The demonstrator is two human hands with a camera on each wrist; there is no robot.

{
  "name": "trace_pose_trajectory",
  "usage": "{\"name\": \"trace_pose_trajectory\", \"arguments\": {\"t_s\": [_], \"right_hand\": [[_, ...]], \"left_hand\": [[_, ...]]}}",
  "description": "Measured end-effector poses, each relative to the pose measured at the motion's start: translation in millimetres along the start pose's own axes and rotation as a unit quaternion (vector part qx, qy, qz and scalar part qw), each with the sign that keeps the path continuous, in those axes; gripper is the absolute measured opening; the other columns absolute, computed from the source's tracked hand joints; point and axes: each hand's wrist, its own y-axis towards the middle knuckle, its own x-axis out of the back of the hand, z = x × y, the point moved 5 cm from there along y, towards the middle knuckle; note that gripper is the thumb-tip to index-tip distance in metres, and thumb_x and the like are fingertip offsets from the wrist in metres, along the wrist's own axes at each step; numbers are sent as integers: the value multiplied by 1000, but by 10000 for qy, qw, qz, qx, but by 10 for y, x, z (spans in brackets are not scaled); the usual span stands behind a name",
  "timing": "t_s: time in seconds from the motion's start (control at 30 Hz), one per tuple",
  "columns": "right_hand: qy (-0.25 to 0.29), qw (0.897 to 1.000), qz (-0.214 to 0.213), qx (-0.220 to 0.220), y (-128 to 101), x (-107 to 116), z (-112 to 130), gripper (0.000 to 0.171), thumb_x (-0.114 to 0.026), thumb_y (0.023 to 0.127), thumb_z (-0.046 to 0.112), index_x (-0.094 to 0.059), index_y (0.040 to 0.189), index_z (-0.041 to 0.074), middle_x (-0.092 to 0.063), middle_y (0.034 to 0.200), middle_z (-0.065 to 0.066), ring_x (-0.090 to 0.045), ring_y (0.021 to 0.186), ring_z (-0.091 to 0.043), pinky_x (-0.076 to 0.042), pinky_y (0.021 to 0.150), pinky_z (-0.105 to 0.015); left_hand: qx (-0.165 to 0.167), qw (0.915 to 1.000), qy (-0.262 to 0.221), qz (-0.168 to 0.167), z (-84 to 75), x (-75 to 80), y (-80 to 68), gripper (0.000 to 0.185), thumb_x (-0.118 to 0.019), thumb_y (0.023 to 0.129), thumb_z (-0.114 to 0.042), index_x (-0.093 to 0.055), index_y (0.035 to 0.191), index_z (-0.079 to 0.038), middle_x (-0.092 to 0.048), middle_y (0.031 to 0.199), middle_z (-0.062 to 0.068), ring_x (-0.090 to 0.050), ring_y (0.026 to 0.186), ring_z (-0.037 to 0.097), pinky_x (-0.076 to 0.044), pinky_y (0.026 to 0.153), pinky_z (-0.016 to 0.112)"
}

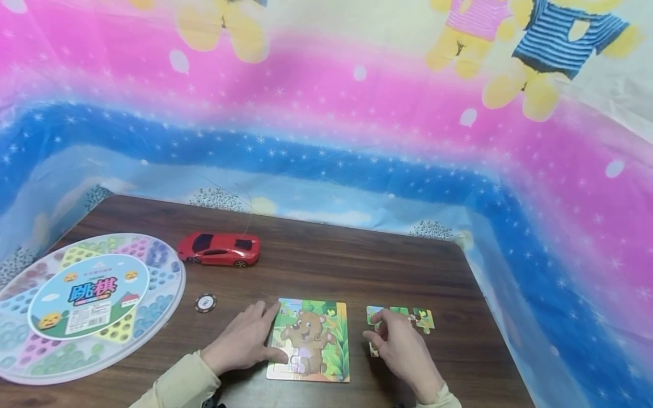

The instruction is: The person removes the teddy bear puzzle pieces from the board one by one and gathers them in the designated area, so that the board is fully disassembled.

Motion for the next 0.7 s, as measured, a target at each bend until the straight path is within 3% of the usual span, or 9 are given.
{"name": "trace_pose_trajectory", "arguments": {"t_s": [0.33, 0.53, 0.7], "right_hand": [[-196, 9952, 231, 928, 15, -245, 312, 24, -75, 86, 23, -64, 105, 14, -52, 79, 10, -49, 66, -5, -42, 59, -25], [-278, 9896, 605, 1277, 1, -347, 388, 32, -74, 86, 32, -66, 111, 14, -51, 86, 6, -47, 66, -5, -41, 56, -24], [-394, 9851, 890, 1416, -8, -391, 407, 26, -73, 87, 32, -69, 109, 19, -49, 88, 6, -44, 67, -5, -40, 55, -24]], "left_hand": [[24, 10000, 0, 37, 0, -8, 1, 108, -77, 67, -62, -42, 140, 9, -49, 99, 14, -44, 84, 22, -39, 69, 36], [-10, 10000, 21, -20, -1, -5, 1, 108, -78, 67, -61, -43, 140, 10, -49, 98, 13, -44, 84, 22, -39, 67, 35], [-5, 10000, 69, -36, 10, -14, 5, 109, -77, 66, -63, -42, 140, 9, -49, 98, 13, -44, 84, 22, -38, 67, 35]]}}
